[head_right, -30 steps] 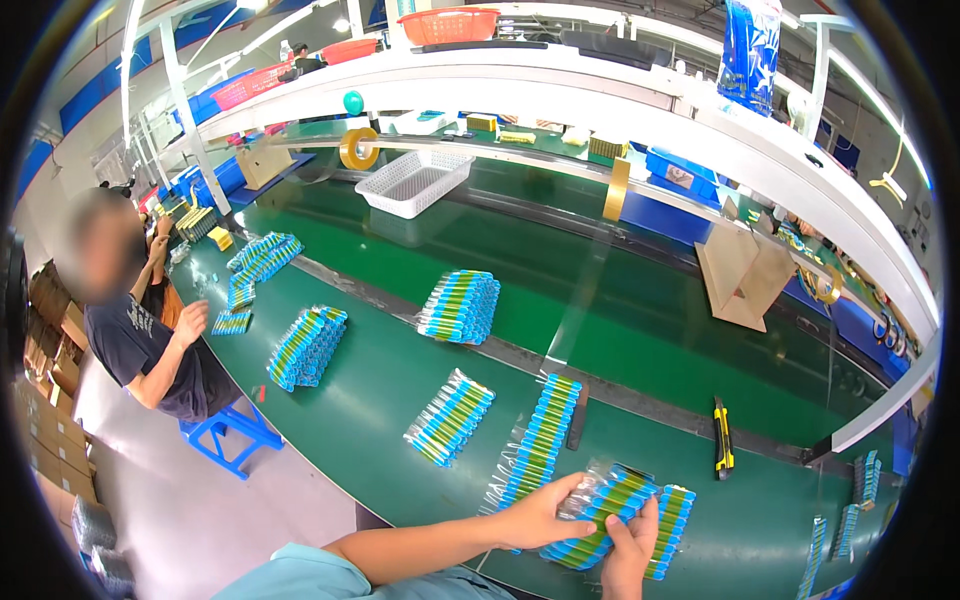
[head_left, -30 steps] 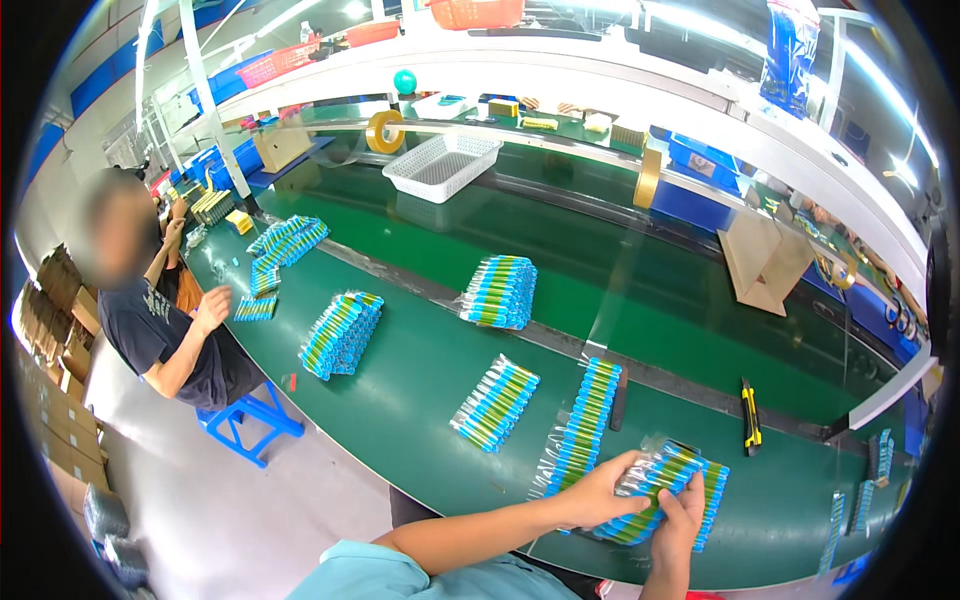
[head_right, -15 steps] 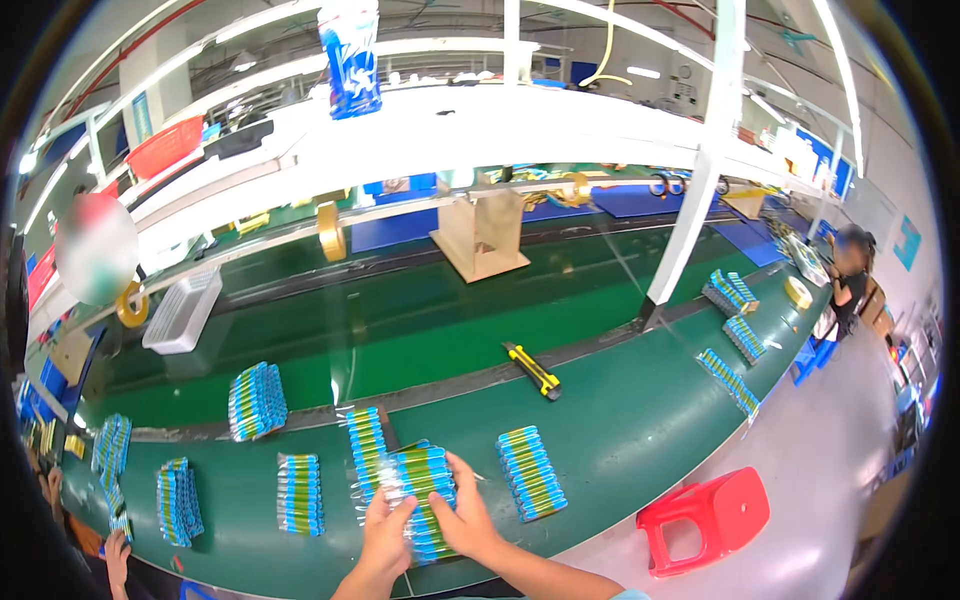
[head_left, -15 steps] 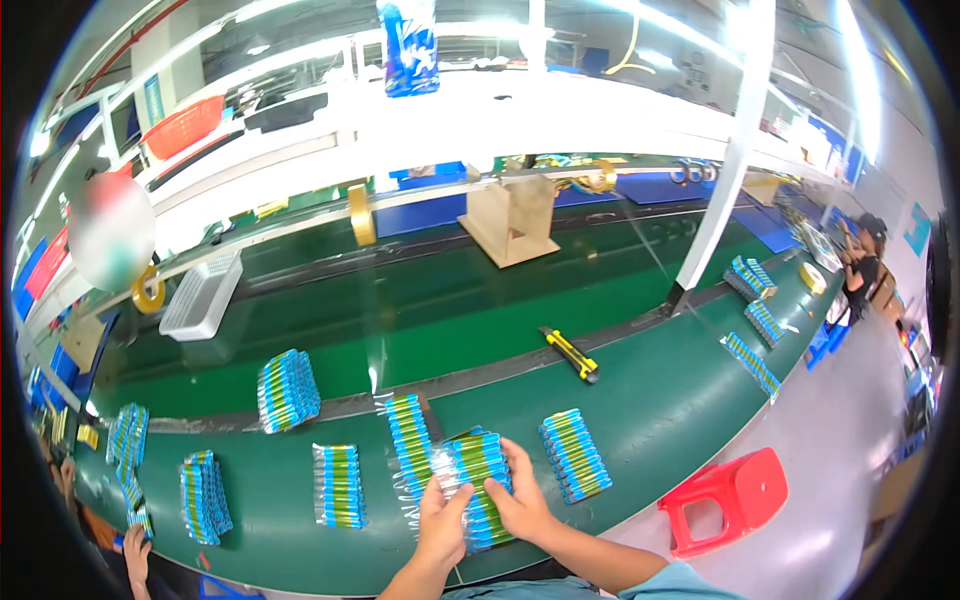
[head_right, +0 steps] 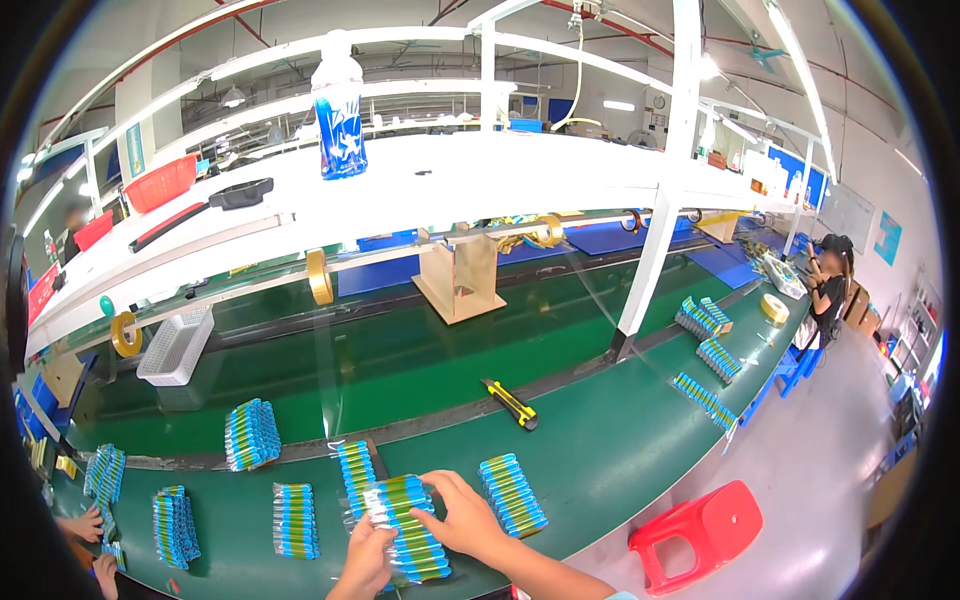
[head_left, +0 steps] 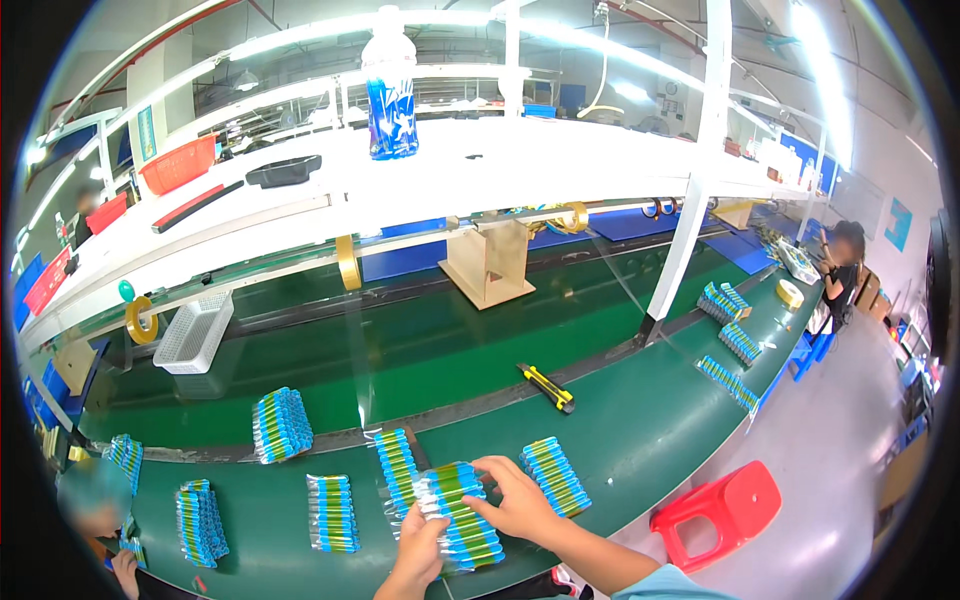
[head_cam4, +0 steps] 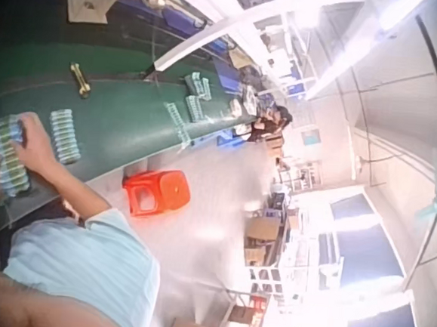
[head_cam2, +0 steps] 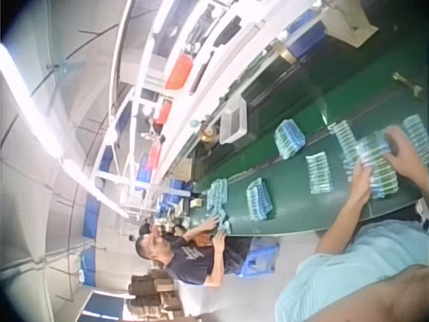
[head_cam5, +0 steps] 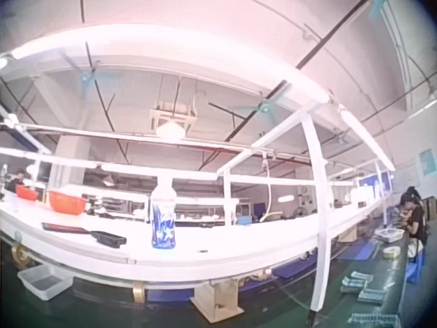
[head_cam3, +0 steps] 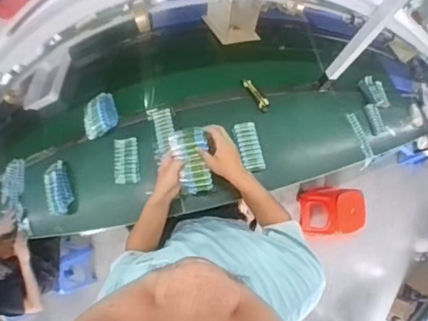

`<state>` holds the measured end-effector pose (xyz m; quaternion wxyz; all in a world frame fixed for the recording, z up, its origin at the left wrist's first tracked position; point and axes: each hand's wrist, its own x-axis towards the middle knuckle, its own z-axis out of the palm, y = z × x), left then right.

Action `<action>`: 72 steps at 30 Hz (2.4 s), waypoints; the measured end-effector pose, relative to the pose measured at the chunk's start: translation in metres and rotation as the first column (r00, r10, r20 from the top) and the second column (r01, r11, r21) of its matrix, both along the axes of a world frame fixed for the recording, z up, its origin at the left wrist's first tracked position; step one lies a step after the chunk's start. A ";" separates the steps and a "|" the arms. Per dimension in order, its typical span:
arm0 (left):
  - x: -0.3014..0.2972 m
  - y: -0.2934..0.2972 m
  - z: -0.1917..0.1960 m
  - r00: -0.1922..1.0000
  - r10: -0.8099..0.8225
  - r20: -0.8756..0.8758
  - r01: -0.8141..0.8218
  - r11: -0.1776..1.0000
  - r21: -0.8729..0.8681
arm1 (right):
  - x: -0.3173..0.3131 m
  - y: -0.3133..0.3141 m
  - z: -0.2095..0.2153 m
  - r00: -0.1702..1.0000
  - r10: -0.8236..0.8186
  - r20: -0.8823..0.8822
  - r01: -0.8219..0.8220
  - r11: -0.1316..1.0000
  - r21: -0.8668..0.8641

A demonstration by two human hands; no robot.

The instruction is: Packaging small blue and yellow items into plastic sleeves on a conveyor belt.

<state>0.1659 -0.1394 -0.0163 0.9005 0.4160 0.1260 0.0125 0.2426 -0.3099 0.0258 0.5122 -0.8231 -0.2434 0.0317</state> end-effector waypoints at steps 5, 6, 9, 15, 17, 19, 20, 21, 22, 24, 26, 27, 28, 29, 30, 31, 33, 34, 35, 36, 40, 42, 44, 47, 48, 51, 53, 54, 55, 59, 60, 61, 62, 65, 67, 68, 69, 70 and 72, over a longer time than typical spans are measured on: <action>-0.010 0.009 -0.037 1.000 -0.002 -0.023 0.002 1.000 0.000 | 0.001 0.005 0.008 0.935 0.042 0.353 -0.043 0.999 -0.005; -0.011 0.006 -0.015 0.996 0.019 -0.085 -0.021 1.000 -0.023 | 0.002 0.006 0.006 0.916 0.070 0.395 -0.074 0.997 -0.004; -0.011 0.003 0.001 0.996 0.072 -0.058 -0.073 0.997 -0.015 | 0.013 0.009 0.016 0.896 0.135 0.422 -0.145 0.989 -0.009; -0.011 0.011 0.011 0.995 0.047 -0.086 -0.057 0.991 -0.118 | 0.029 0.025 0.024 0.870 0.138 0.473 -0.129 0.990 -0.052; -0.013 0.014 0.010 0.999 0.024 -0.044 -0.029 0.993 -0.115 | 0.032 0.029 0.020 0.836 0.139 0.530 -0.113 0.990 -0.081; -0.019 0.015 0.012 0.998 0.055 -0.036 -0.059 0.993 -0.105 | 0.029 0.034 0.019 0.848 0.152 0.507 -0.130 0.988 -0.078; -0.021 0.015 0.014 0.998 0.062 -0.020 -0.063 0.995 -0.083 | 0.026 0.036 0.020 0.859 0.138 0.493 -0.121 0.990 -0.065; -0.023 0.016 0.014 0.998 0.066 -0.008 -0.067 0.995 -0.081 | 0.025 0.037 0.019 0.839 0.142 0.526 -0.120 0.990 -0.076; -0.024 0.015 0.013 0.997 0.072 -0.013 -0.073 0.994 -0.083 | 0.023 0.038 0.019 0.840 0.149 0.521 -0.127 0.989 -0.078; -0.026 0.016 0.011 0.996 0.087 -0.008 -0.087 0.996 -0.014 | 0.018 0.041 0.022 0.834 0.132 0.536 -0.110 0.991 -0.074; -0.028 0.016 0.010 0.996 0.085 -0.001 -0.085 0.996 -0.004 | 0.019 0.037 0.018 0.813 0.181 0.554 -0.135 0.983 -0.124; -0.028 0.016 0.010 0.997 0.079 0.008 -0.079 0.997 0.006 | 0.019 0.036 0.017 0.789 0.228 0.571 -0.156 0.972 -0.174; -0.029 0.016 0.008 0.997 0.079 0.006 -0.079 0.997 0.006 | 0.017 0.035 0.020 0.790 0.228 0.569 -0.156 0.972 -0.174; -0.029 0.016 0.005 0.995 0.097 0.026 -0.098 0.995 0.033 | 0.014 0.034 0.028 0.771 0.264 0.580 -0.169 0.962 -0.213; -0.028 0.016 0.003 0.992 0.114 0.047 -0.117 0.991 0.059 | 0.012 0.034 0.033 0.751 0.299 0.589 -0.181 0.951 -0.252; -0.028 0.015 0.004 0.993 0.114 0.044 -0.116 0.991 0.059 | 0.013 0.034 0.034 0.753 0.299 0.586 -0.181 0.951 -0.252; -0.029 0.014 0.009 0.991 0.114 0.065 -0.119 0.990 0.080 | 0.012 0.034 0.034 0.777 0.367 0.512 -0.229 0.922 -0.313; -0.029 0.015 0.008 0.992 0.112 0.060 -0.117 0.990 0.080 | 0.012 0.035 0.035 0.780 0.366 0.508 -0.228 0.922 -0.313; -0.027 0.016 0.007 0.992 0.107 0.060 -0.112 0.990 0.086 | 0.013 0.038 0.038 0.778 0.358 0.516 -0.218 0.925 -0.312; -0.027 0.017 0.006 0.993 0.102 0.060 -0.107 0.990 0.092 | 0.014 0.039 0.039 0.776 0.350 0.524 -0.209 0.927 -0.311; -0.026 0.015 0.004 0.998 0.063 0.024 -0.064 0.998 0.029 | 0.022 0.040 0.020 0.764 0.332 0.553 -0.189 0.935 -0.301; -0.025 0.014 0.002 0.997 0.072 0.027 -0.072 0.997 0.006 | 0.021 0.042 0.014 0.838 0.276 0.471 -0.185 0.955 -0.231; -0.027 0.013 0.002 0.996 0.084 0.022 -0.084 0.996 0.018 | 0.016 0.047 0.011 0.901 0.202 0.384 -0.144 0.974 -0.176; -0.031 0.008 0.006 0.994 0.108 -0.002 -0.108 0.994 0.030 | 0.010 0.047 -0.001 0.987 0.136 0.081 -0.133 0.990 -0.042; -0.032 0.006 0.007 0.993 0.115 -0.020 -0.114 0.993 0.026 | 0.009 0.044 -0.007 0.980 0.149 -0.128 -0.145 0.989 0.042; -0.040 0.006 0.013 0.994 0.103 0.019 -0.104 0.992 0.077 | 0.008 0.045 -0.025 0.909 0.282 -0.306 -0.205 0.943 0.261; -0.047 0.007 0.017 0.993 0.105 0.055 -0.116 0.959 0.259 | -0.001 0.049 -0.025 0.816 0.379 -0.437 -0.172 0.880 0.443; -0.049 0.007 0.013 0.993 0.107 0.049 -0.116 0.959 0.260 | -0.010 0.054 -0.021 0.794 0.358 -0.492 -0.081 0.864 0.498; -0.053 0.007 0.008 0.986 0.148 0.071 -0.162 0.956 0.247 | -0.019 0.059 -0.019 0.766 0.341 -0.545 0.013 0.840 0.543; -0.061 0.022 0.005 0.975 0.213 0.065 -0.223 0.934 0.280 | -0.045 0.070 -0.021 0.747 0.450 -0.490 -0.068 0.785 0.615; -0.064 0.028 0.006 0.977 0.207 0.056 -0.215 0.927 0.308 | -0.046 0.070 -0.022 0.747 0.448 -0.491 -0.064 0.784 0.617; -0.067 0.032 0.009 0.978 0.202 0.056 -0.209 0.927 0.310 | -0.047 0.069 -0.023 0.647 0.498 -0.577 -0.083 0.798 0.596; -0.068 0.033 0.014 0.974 0.214 0.072 -0.225 0.918 0.326 | -0.047 0.067 -0.023 0.537 0.533 -0.654 -0.104 0.811 0.575; -0.068 0.040 0.018 0.962 0.246 0.122 -0.274 0.851 0.447 | -0.063 0.080 -0.027 0.733 0.474 -0.488 -0.256 0.856 0.448; -0.071 0.049 0.024 0.958 0.264 0.110 -0.270 0.707 0.654 | -0.063 0.088 -0.030 0.741 0.458 -0.492 -0.230 0.861 0.454; -0.071 0.055 0.025 0.959 0.261 0.109 -0.266 0.706 0.657 | -0.063 0.093 -0.033 0.742 0.450 -0.498 -0.213 0.862 0.461; -0.070 0.062 0.027 0.962 0.245 0.120 -0.268 0.761 0.591 | -0.061 0.098 -0.036 0.741 0.451 -0.498 -0.211 0.860 0.465; -0.069 0.069 0.029 0.964 0.232 0.131 -0.266 0.811 0.521 | -0.058 0.105 -0.038 0.743 0.477 -0.469 -0.249 0.848 0.468; -0.065 0.089 0.032 0.965 0.240 0.107 -0.258 0.779 0.571 | -0.049 0.114 -0.035 0.746 0.504 -0.436 -0.287 0.834 0.472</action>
